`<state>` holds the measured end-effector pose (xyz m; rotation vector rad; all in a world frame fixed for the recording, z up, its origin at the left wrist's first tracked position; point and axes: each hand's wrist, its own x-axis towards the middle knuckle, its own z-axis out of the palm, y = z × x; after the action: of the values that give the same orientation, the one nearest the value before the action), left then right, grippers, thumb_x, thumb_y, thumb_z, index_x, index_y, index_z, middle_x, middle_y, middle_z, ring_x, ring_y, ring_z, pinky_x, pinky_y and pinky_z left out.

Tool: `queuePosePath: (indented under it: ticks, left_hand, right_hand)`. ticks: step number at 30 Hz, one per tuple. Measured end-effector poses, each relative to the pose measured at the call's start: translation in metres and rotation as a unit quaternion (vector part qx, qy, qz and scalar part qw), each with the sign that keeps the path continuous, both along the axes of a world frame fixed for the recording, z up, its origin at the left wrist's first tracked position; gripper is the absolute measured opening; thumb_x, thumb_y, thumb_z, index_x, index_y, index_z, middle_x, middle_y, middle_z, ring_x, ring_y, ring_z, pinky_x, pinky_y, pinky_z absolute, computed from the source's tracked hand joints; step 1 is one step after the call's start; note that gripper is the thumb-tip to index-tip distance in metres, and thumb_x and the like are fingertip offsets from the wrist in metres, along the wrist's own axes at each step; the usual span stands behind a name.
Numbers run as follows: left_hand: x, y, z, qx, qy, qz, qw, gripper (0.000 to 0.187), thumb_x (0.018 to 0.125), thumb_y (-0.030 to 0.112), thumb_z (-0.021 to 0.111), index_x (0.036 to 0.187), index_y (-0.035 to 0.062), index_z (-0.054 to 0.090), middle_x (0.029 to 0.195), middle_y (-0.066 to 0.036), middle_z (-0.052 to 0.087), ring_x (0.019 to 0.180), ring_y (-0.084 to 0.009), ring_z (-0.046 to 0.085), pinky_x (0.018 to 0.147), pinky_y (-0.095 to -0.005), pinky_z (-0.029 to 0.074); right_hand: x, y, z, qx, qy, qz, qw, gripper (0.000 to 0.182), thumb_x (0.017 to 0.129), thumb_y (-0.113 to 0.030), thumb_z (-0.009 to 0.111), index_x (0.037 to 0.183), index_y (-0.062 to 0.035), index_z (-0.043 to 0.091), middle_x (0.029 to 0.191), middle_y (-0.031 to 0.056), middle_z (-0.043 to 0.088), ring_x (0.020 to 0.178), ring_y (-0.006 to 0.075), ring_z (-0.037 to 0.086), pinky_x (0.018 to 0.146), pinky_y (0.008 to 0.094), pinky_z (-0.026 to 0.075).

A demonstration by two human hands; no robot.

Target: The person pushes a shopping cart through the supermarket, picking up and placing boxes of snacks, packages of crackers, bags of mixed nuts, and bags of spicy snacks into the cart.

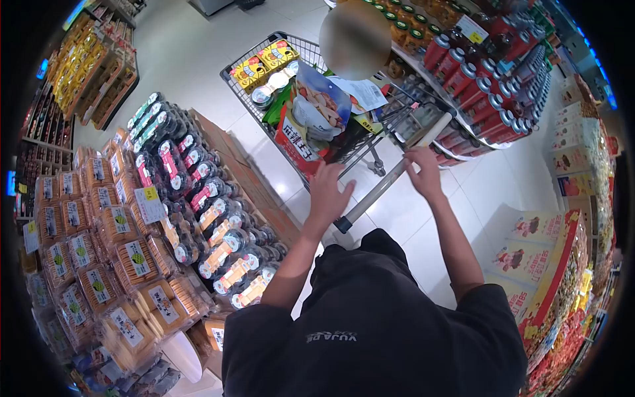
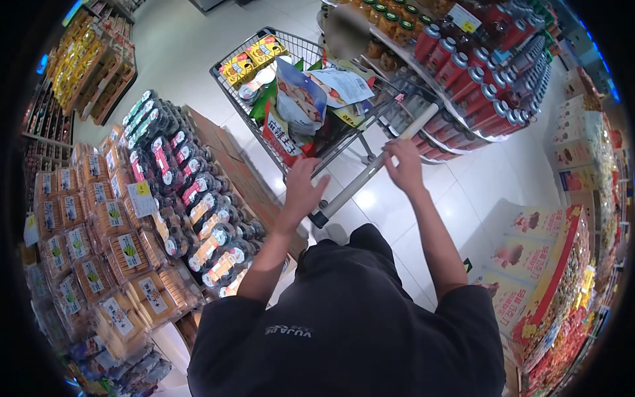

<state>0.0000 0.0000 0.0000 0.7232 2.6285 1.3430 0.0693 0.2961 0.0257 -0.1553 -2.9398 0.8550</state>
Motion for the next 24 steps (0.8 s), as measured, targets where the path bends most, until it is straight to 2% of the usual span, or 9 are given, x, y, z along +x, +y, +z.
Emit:
queuePosePath:
  ticks: [2, 4, 7, 9, 11, 14, 17, 18, 24]
  left_hand:
    - [0.013, 0.01, 0.022, -0.002, 0.021, -0.021, 1.0, 0.049, 0.082, 0.038, 0.068, 0.118, 0.006, 0.058, 0.122, -0.022, 0.057, 0.114, -0.0359, 0.054, 0.093, -0.0422, 0.044]
    - [-0.028, 0.004, 0.037, -0.097, -0.204, -0.089, 0.97, 0.049, 0.084, 0.041, 0.063, 0.116, 0.0058, 0.058, 0.105, -0.02, 0.064, 0.101, -0.036, 0.062, 0.086, -0.0438, 0.048]
    - [-0.071, 0.019, 0.021, -0.24, -0.203, -0.072, 0.947, 0.05, 0.084, 0.045, 0.062, 0.115, 0.0065, 0.06, 0.093, -0.019, 0.067, 0.088, -0.0362, 0.065, 0.08, -0.0445, 0.05]
    - [-0.111, 0.016, 0.014, -0.262, -0.223, -0.05, 0.938, 0.051, 0.08, 0.048, 0.065, 0.108, 0.006, 0.065, 0.087, -0.018, 0.068, 0.084, -0.0363, 0.066, 0.077, -0.0439, 0.051]
    - [-0.145, 0.01, 0.008, -0.266, -0.289, -0.054, 0.918, 0.048, 0.076, 0.049, 0.068, 0.093, 0.0041, 0.069, 0.086, -0.016, 0.069, 0.084, -0.0332, 0.067, 0.077, -0.0438, 0.052]
    - [-0.195, -0.002, -0.004, -0.278, -0.357, -0.062, 0.89, 0.044, 0.071, 0.046, 0.07, 0.092, 0.0073, 0.071, 0.088, -0.015, 0.07, 0.087, -0.0308, 0.067, 0.079, -0.0415, 0.053]
    - [-0.235, -0.016, -0.005, -0.294, -0.297, -0.031, 0.908, 0.039, 0.07, 0.04, 0.069, 0.097, 0.0125, 0.073, 0.09, -0.013, 0.071, 0.089, -0.03, 0.067, 0.081, -0.0409, 0.053]
    - [-0.248, -0.023, -0.011, -0.272, -0.284, -0.01, 0.919, 0.04, 0.069, 0.038, 0.07, 0.093, 0.006, 0.071, 0.084, -0.017, 0.069, 0.083, -0.0335, 0.066, 0.075, -0.0415, 0.052]
    - [-0.335, -0.044, -0.032, -0.321, -0.246, 0.067, 0.912, 0.036, 0.062, 0.03, 0.069, 0.09, 0.0073, 0.072, 0.086, -0.017, 0.069, 0.085, -0.034, 0.066, 0.079, -0.0421, 0.052]
  right_hand:
    - [-0.021, 0.022, 0.024, 0.106, 0.031, 0.029, 0.993, 0.036, 0.074, -0.02, 0.069, 0.108, -0.0121, 0.063, 0.125, 0.0111, 0.056, 0.125, 0.0263, 0.046, 0.112, 0.055, 0.023]
    - [-0.082, 0.021, 0.012, 0.148, 0.046, 0.076, 0.985, 0.038, 0.072, -0.019, 0.07, 0.109, -0.0139, 0.062, 0.119, 0.0079, 0.057, 0.121, 0.0272, 0.048, 0.114, 0.0543, 0.019]
    - [-0.143, 0.042, 0.005, 0.181, -0.029, 0.16, 0.97, 0.042, 0.072, -0.029, 0.07, 0.111, -0.0136, 0.06, 0.118, 0.0072, 0.056, 0.123, 0.0273, 0.046, 0.115, 0.0553, 0.016]
    - [-0.196, 0.039, -0.002, 0.193, 0.0, 0.181, 0.964, 0.039, 0.069, -0.031, 0.07, 0.104, -0.0137, 0.065, 0.102, 0.0083, 0.062, 0.114, 0.0274, 0.055, 0.111, 0.0502, 0.029]
    - [-0.249, 0.027, 0.004, 0.267, -0.196, 0.215, 0.919, 0.031, 0.065, -0.029, 0.071, 0.092, -0.0141, 0.07, 0.086, 0.009, 0.068, 0.093, 0.0288, 0.066, 0.093, 0.0438, 0.047]
    - [-0.318, 0.017, -0.016, 0.306, -0.25, 0.321, 0.86, 0.024, 0.063, -0.029, 0.069, 0.082, -0.014, 0.073, 0.075, 0.0106, 0.069, 0.075, 0.0304, 0.069, 0.074, 0.0423, 0.054]
    - [-0.371, 0.008, -0.01, 0.242, -0.256, 0.39, 0.851, 0.025, 0.067, -0.028, 0.065, 0.083, -0.0101, 0.074, 0.08, 0.0128, 0.07, 0.077, 0.0306, 0.069, 0.071, 0.0424, 0.055]
    - [-0.389, 0.002, -0.013, 0.243, -0.249, 0.405, 0.846, 0.025, 0.067, -0.028, 0.065, 0.083, -0.0101, 0.074, 0.08, 0.0128, 0.07, 0.077, 0.0306, 0.069, 0.071, 0.0424, 0.055]
    - [-0.484, -0.029, -0.018, 0.256, -0.268, 0.357, 0.857, 0.03, 0.069, -0.026, 0.065, 0.088, -0.0045, 0.073, 0.088, 0.0162, 0.071, 0.085, 0.032, 0.069, 0.078, 0.0431, 0.056]
